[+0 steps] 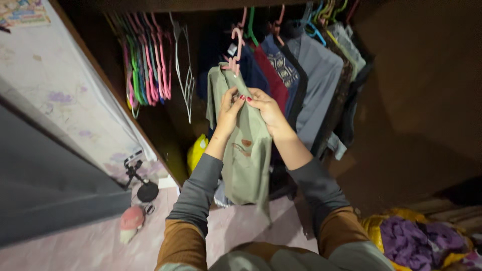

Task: The person picks up shirts from a pile, places each on a hanger, and hangs them in a closet. They handle a dark blue shirt, a light green shirt, a navy shirt, a purple shirt, and a light blue shirt, placing each on a hanger and hanging it in the closet.

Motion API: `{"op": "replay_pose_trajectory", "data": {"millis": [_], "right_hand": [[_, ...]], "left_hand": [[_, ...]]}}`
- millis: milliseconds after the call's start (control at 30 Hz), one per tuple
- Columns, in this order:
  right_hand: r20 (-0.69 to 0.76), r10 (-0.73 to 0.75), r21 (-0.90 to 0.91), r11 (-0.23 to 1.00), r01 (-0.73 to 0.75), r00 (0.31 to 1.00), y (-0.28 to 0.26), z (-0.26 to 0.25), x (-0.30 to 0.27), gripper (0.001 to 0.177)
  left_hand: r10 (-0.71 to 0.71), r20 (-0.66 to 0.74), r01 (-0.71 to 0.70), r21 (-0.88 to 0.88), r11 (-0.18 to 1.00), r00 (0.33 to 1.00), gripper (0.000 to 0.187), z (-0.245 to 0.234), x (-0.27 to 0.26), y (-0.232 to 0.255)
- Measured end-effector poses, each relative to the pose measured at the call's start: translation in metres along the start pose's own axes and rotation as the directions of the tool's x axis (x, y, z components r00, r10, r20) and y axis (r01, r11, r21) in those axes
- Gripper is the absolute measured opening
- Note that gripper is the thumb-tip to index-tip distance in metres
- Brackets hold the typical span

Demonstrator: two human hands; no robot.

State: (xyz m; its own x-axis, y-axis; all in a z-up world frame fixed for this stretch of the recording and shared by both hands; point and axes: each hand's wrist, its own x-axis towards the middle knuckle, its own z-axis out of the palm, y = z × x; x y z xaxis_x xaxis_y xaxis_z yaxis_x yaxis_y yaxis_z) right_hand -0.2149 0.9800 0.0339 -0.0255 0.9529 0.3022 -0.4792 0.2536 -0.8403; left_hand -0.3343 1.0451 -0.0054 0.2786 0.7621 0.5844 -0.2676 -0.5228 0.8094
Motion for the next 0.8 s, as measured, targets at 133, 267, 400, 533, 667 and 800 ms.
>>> {"op": "replay_pose_trajectory", "data": {"millis": [133,267,400,533,667,800], "right_hand": [[-0.007,-0.030,0.004,1.000,0.030,1.000,0.007,-0.011,0.045,0.028],[0.025,-0.087,0.006,0.996,0.086,0.996,0.015,-0.031,0.093,0.030],[0.038,-0.139,-0.041,0.989,0.140,0.990,0.019,-0.048,0.144,0.032],[-0.019,-0.167,-0.140,0.977,0.162,0.986,0.025,-0.065,0.179,0.036],[-0.051,-0.097,-0.520,0.852,0.056,0.994,0.026,-0.072,0.178,0.037],[0.141,-0.502,-0.875,0.340,0.345,0.853,-0.003,-0.075,0.145,0.026]], "left_hand": [[0.042,-0.043,-0.040,0.047,0.998,0.998,0.040,-0.008,0.046,-0.007],[0.028,-0.074,-0.022,0.079,0.997,0.997,0.039,-0.010,0.088,-0.021],[-0.031,-0.087,0.032,0.001,0.999,0.996,0.043,-0.015,0.135,-0.037],[0.053,-0.114,-0.022,0.256,0.966,0.992,0.057,-0.015,0.170,-0.062],[0.119,-0.074,-0.094,0.284,0.954,0.990,0.071,-0.022,0.181,-0.081],[-0.056,-0.114,0.085,0.266,0.960,0.992,0.069,-0.030,0.186,-0.085]]}}
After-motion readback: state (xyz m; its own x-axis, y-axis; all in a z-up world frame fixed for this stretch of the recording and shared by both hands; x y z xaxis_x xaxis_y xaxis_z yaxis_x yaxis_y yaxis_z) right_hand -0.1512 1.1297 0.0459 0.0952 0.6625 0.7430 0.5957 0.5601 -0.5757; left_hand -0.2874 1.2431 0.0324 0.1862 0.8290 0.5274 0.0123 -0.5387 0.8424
